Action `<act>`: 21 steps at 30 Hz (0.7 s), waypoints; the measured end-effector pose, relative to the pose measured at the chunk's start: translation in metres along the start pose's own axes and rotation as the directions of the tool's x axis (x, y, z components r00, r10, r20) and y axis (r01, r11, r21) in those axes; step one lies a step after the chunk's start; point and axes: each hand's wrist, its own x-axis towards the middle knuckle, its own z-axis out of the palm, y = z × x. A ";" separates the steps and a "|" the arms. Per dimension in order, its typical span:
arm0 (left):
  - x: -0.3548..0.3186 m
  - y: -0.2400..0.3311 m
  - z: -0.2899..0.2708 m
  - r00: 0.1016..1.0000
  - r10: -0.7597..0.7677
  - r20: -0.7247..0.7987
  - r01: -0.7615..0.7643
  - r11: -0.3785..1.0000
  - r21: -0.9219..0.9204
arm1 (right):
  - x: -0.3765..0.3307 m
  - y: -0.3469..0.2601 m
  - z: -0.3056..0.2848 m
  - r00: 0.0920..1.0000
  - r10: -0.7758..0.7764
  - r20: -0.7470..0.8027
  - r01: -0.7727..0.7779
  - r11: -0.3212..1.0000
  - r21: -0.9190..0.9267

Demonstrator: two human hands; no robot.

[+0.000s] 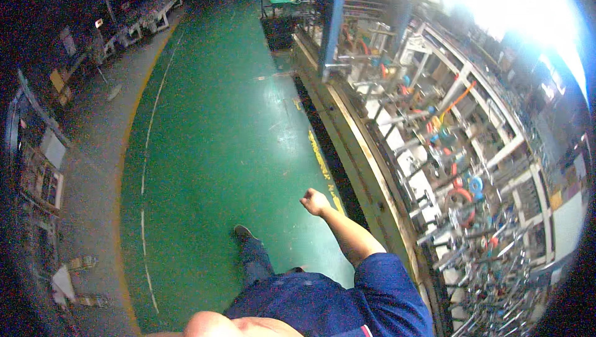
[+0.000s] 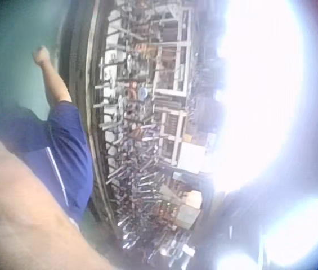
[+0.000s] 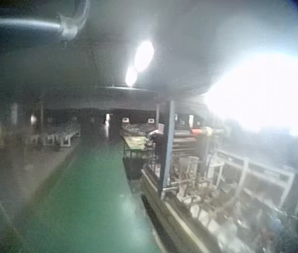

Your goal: The person uses a wrench to tighten bolts on a complex piece of machinery with multiple rollers and metal arms. They move between different sections of the machine, adjusting various components and ensuring they are securely fastened.

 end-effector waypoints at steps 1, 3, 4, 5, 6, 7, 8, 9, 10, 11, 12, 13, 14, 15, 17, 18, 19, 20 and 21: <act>0.023 0.017 -0.002 0.999 -0.026 0.027 0.025 0.999 0.040 | 0.030 -0.041 0.000 1.000 -0.008 -0.011 0.009 1.000 0.026; 0.076 0.062 -0.005 0.992 -0.044 0.119 0.028 0.990 0.138 | 0.080 -0.055 0.007 1.000 -0.012 -0.017 0.013 0.997 0.078; 0.109 0.098 -0.007 0.984 -0.030 0.176 -0.002 0.984 0.178 | 0.106 -0.025 0.008 0.999 -0.040 -0.033 0.043 0.995 0.091; 0.142 0.134 -0.013 0.976 -0.012 0.220 -0.034 0.978 0.206 | 0.121 0.004 0.012 0.997 0.052 -0.055 -0.050 0.998 0.042; 0.176 0.172 -0.027 0.969 0.008 0.246 -0.067 0.970 0.233 | 0.130 0.027 0.019 0.987 0.140 -0.077 -0.140 0.990 0.007; 0.209 0.203 -0.066 0.980 0.013 0.199 -0.064 0.965 0.253 | 0.143 0.003 0.037 0.955 0.295 0.013 -0.295 0.956 0.000; 0.249 0.247 -0.080 0.972 0.051 0.228 -0.116 0.952 0.283 | 0.141 0.049 0.042 0.920 0.391 -0.004 -0.389 0.913 -0.120; 0.283 0.271 -0.126 0.980 0.063 0.189 -0.122 0.941 0.317 | 0.142 0.034 0.061 0.907 0.421 0.010 -0.405 0.878 -0.255; 0.322 0.303 -0.167 0.985 0.095 0.144 -0.139 0.930 0.340 | 0.149 0.028 0.059 0.726 0.650 0.226 -0.617 0.760 -0.206; 0.374 0.357 -0.188 0.978 0.155 0.141 -0.197 0.912 0.361 | 0.140 0.049 0.057 0.721 0.674 0.161 -0.631 0.734 -0.250; 0.425 0.415 -0.209 0.961 0.254 0.105 -0.275 0.901 0.336 | 0.142 0.069 0.057 0.727 0.680 0.095 -0.632 0.717 -0.294; 0.474 0.480 -0.235 0.933 0.357 0.051 -0.355 0.886 0.297 | 0.146 0.086 0.061 0.667 0.742 0.070 -0.701 0.656 -0.280; 0.517 0.540 -0.259 0.889 0.458 -0.031 -0.441 0.871 0.218 | 0.155 0.103 0.063 0.603 0.796 0.046 -0.759 0.591 -0.274; 0.529 0.626 -0.301 0.903 0.425 -0.067 -0.403 0.889 0.216 | 0.172 0.056 0.070 0.463 0.876 0.134 -0.855 0.481 -0.194; 0.566 0.719 -0.353 0.718 0.544 -0.433 -0.561 0.821 0.101 | 0.220 -0.023 0.061 0.321 0.923 0.210 -0.921 0.356 -0.159; 0.590 0.763 -0.352 0.754 0.560 -0.345 -0.585 0.810 0.038 | 0.236 -0.012 0.068 0.307 0.936 0.169 -0.933 0.331 -0.137; 0.600 0.804 -0.355 0.788 0.566 -0.242 -0.584 0.812 -0.002 | 0.262 -0.004 0.082 0.333 0.940 0.069 -0.934 0.339 -0.111; 0.611 0.854 -0.368 0.793 0.582 -0.178 -0.598 0.800 -0.046 | 0.318 -0.024 0.079 0.206 0.966 0.157 -0.973 0.219 -0.072; 0.615 0.882 -0.340 0.765 0.603 -0.225 -0.634 0.767 -0.098 | 0.370 -0.017 0.078 0.247 0.951 0.187 -0.969 0.243 0.047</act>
